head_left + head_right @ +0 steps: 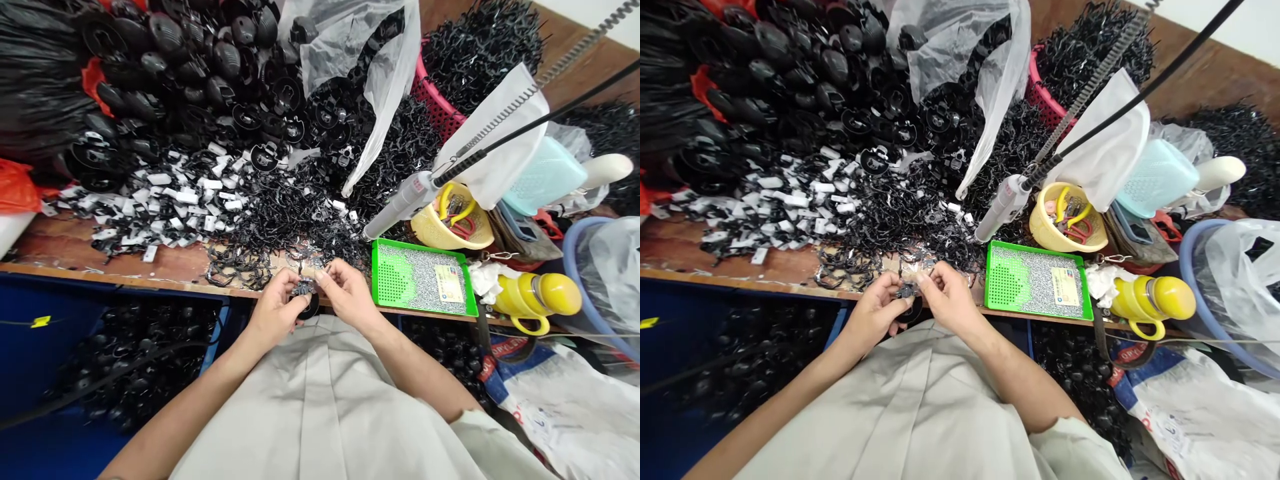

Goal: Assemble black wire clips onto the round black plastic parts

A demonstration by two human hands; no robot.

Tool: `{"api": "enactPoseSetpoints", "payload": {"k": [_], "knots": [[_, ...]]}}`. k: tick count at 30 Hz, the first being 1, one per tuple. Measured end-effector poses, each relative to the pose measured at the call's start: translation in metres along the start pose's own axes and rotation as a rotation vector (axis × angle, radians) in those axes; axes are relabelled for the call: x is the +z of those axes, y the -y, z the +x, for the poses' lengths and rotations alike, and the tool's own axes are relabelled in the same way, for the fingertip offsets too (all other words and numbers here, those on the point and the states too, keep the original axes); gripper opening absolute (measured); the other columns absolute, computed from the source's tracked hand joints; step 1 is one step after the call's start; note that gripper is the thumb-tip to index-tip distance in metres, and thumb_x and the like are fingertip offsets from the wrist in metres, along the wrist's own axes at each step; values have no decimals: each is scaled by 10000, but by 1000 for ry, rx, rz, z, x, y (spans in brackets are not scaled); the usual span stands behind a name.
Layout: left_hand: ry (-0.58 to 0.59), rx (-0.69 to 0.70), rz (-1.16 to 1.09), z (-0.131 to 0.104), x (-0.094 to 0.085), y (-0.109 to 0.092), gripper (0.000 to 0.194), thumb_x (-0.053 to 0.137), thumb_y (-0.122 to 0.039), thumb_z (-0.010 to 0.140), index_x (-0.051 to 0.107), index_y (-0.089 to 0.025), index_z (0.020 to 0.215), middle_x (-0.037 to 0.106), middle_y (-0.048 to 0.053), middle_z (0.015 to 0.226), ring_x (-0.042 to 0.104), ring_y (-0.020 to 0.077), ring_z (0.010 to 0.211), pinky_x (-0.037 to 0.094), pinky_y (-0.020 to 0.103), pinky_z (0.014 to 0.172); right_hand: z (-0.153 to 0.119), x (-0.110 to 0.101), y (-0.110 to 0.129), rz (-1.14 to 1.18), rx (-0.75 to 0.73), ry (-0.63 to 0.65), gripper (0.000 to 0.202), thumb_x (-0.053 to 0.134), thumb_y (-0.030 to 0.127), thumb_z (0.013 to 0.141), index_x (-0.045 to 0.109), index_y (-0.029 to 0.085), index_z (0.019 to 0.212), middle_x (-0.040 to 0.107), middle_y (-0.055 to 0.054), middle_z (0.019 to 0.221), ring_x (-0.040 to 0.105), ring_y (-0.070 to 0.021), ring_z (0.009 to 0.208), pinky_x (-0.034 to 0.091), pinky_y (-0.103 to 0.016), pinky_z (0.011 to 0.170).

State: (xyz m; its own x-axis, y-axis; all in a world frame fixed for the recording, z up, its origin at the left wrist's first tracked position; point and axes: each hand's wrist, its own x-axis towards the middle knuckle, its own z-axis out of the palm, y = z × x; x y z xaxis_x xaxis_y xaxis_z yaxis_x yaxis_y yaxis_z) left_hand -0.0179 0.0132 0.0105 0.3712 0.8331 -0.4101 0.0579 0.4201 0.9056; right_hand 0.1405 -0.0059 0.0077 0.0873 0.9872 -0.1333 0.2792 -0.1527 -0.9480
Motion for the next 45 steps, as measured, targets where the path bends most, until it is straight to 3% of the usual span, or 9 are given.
{"api": "enactPoseSetpoints", "payload": {"k": [9,17,23,29,34,37,45], "knots": [[14,-37,-29,0,1,1,183,655,-244,752,506,-217,854,540,-68,656,431,48,334,367,173,289,-5,3,4,-279,-62,36,260,537,368,895,444,219,703,463,52,608,421,-110,568,293,-244,542],[146,-8,-124,-2,-9,2,223,675,-276,762,515,-215,904,548,-28,803,547,86,510,453,185,358,-10,9,3,-302,-219,-48,283,501,380,927,425,222,706,442,29,660,414,-123,622,321,-266,605],[79,62,-81,-5,-8,3,205,680,-245,736,521,-214,862,525,-16,759,516,112,587,411,165,347,-10,14,1,-275,-181,-36,292,501,400,924,412,226,707,431,40,630,406,-118,583,311,-265,574],[31,111,2,-8,-8,5,179,661,-245,753,506,-217,837,518,-22,737,459,88,521,390,179,368,-9,17,-1,-237,-150,-30,313,510,411,918,396,226,693,425,44,624,401,-116,586,314,-263,579],[77,81,-64,-9,-12,12,147,578,-354,820,527,-231,882,514,-13,736,503,118,540,384,198,352,-11,18,-2,-206,-136,-22,317,511,409,920,397,221,691,403,50,626,385,-111,585,296,-260,568],[25,65,-23,-10,-13,11,188,502,-415,877,530,-230,862,494,-23,673,482,108,470,363,204,342,-12,18,-2,-198,-152,-18,309,519,396,917,402,217,694,402,49,636,386,-110,597,294,-261,576],[-29,32,38,-7,-11,8,100,493,-307,844,508,-216,806,490,-58,544,443,87,329,310,190,303,-6,19,-12,-98,-59,70,332,543,432,897,422,212,681,410,60,620,391,-100,581,306,-236,552]]}}
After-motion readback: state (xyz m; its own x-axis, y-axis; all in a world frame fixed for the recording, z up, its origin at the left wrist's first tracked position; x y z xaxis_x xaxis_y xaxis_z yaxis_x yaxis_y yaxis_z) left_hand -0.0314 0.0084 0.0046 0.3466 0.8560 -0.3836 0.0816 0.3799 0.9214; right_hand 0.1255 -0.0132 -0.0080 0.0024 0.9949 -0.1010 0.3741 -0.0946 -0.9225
